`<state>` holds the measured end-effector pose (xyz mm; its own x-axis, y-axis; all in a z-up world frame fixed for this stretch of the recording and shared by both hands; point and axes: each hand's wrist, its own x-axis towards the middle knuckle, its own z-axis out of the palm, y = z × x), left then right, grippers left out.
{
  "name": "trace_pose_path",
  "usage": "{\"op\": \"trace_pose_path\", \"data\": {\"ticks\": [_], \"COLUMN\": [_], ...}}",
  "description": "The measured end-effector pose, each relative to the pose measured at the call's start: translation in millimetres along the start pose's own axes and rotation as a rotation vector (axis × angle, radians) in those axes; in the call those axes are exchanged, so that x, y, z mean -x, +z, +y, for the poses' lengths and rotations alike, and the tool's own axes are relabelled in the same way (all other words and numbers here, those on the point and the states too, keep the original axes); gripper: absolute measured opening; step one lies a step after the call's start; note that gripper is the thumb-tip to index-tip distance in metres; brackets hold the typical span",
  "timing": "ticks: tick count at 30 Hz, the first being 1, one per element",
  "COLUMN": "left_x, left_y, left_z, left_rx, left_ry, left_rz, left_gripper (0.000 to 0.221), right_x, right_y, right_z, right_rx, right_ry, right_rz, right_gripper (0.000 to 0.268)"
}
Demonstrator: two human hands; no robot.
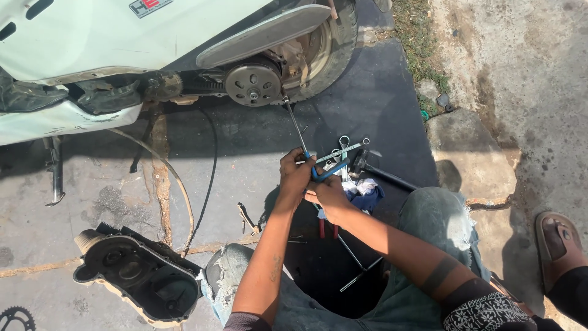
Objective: The person sits on the ground beside a white scooter and uses a blue T-handle wrench to loosen and tighten bolts on the scooter's clutch/variator cover near the rear wheel. They reposition the wrench repeatedly on the bolts and hold the tool with both hands while working, with a removed engine cover casing and other wrenches lying on the ground beside them.
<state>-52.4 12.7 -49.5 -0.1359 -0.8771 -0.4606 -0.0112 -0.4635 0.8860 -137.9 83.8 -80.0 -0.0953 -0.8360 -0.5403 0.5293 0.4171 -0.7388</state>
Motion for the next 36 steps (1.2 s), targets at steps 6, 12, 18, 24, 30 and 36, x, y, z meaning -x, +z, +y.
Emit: {"op": "trace_pose_path", "data": {"ticks": [6, 12, 18, 24, 30, 36], "left_x": [-20, -17, -22, -8, -18, -29], "left_y": [-7, -10, -22, -42, -65, -73], "left_z": [-20, -12, -14, 17, -14, -35], "left_rx": [-0.143, -0.203, -0.282, -0.696, -0.419, -0.088], "left_ry": [-0.02, -0.047, 0.063, 0.181, 0.092, 0.146], "left_rz": [0.116, 0.165, 0.153, 0.171, -0.036, -0.199], "left_gripper": [0.046, 0.051, 0.05, 0.05, 0.049, 0.046], "right_x": [-15, -25, -25, -29, -34, -29], "right_y": [0, 9, 15, 24, 31, 39], "right_z": [8, 21, 15, 24, 26, 31], "right_rx": [-0.107, -0.186, -0.259, -0.231, -0.178, -0.156], "right_ry": [0.074, 0.018, 0.085, 0.098, 0.093, 0.072], "right_rz": [-0.06, -0.102, -0.072, -0.144, -0.046, 0.026], "right_gripper": [0.016, 0.017, 0.022, 0.028, 0.024, 0.026]}}
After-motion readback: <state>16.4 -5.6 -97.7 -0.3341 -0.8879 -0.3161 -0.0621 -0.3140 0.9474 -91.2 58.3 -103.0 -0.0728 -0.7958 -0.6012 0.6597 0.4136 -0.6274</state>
